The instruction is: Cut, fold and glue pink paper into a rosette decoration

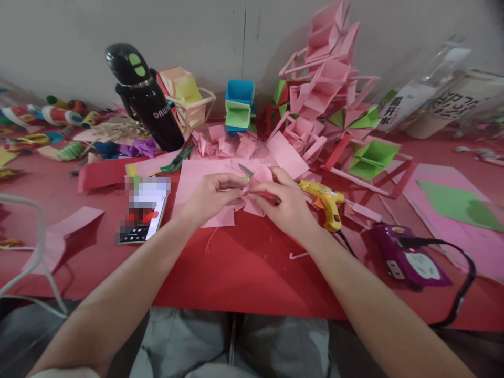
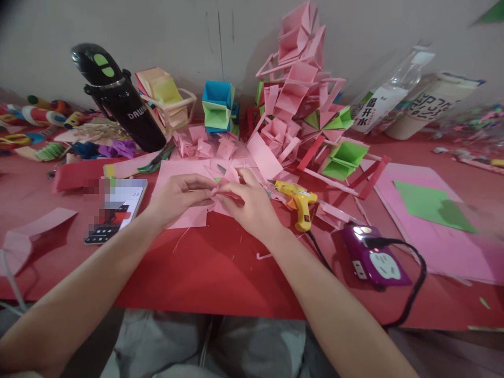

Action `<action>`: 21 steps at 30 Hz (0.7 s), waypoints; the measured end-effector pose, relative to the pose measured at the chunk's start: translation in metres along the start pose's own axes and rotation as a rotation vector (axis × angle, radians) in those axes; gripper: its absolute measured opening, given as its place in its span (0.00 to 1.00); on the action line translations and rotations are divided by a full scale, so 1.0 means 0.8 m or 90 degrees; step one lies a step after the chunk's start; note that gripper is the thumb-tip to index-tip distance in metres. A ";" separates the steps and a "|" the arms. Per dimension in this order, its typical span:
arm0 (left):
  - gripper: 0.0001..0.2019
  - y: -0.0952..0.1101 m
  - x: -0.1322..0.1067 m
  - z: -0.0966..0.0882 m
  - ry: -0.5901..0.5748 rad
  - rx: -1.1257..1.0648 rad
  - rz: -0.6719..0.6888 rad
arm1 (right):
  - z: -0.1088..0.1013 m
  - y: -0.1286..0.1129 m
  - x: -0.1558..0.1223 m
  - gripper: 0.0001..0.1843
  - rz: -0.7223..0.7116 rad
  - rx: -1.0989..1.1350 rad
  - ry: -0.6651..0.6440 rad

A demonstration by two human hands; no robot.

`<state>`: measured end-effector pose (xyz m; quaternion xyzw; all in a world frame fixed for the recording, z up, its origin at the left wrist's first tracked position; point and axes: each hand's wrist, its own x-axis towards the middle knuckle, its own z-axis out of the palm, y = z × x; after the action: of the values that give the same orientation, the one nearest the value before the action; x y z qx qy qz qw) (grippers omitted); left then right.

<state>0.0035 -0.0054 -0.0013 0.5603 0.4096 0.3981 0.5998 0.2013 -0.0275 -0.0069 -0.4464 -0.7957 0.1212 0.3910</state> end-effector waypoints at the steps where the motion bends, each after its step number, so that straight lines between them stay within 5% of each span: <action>1: 0.10 0.000 0.000 0.000 -0.001 0.006 0.001 | 0.000 0.000 0.000 0.07 0.001 -0.002 -0.003; 21: 0.11 0.001 -0.001 0.001 -0.007 0.025 0.011 | 0.005 0.001 0.000 0.04 -0.002 0.012 0.023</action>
<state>0.0041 -0.0060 -0.0001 0.5782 0.4089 0.3920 0.5872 0.1991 -0.0263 -0.0099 -0.4440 -0.7879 0.1198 0.4096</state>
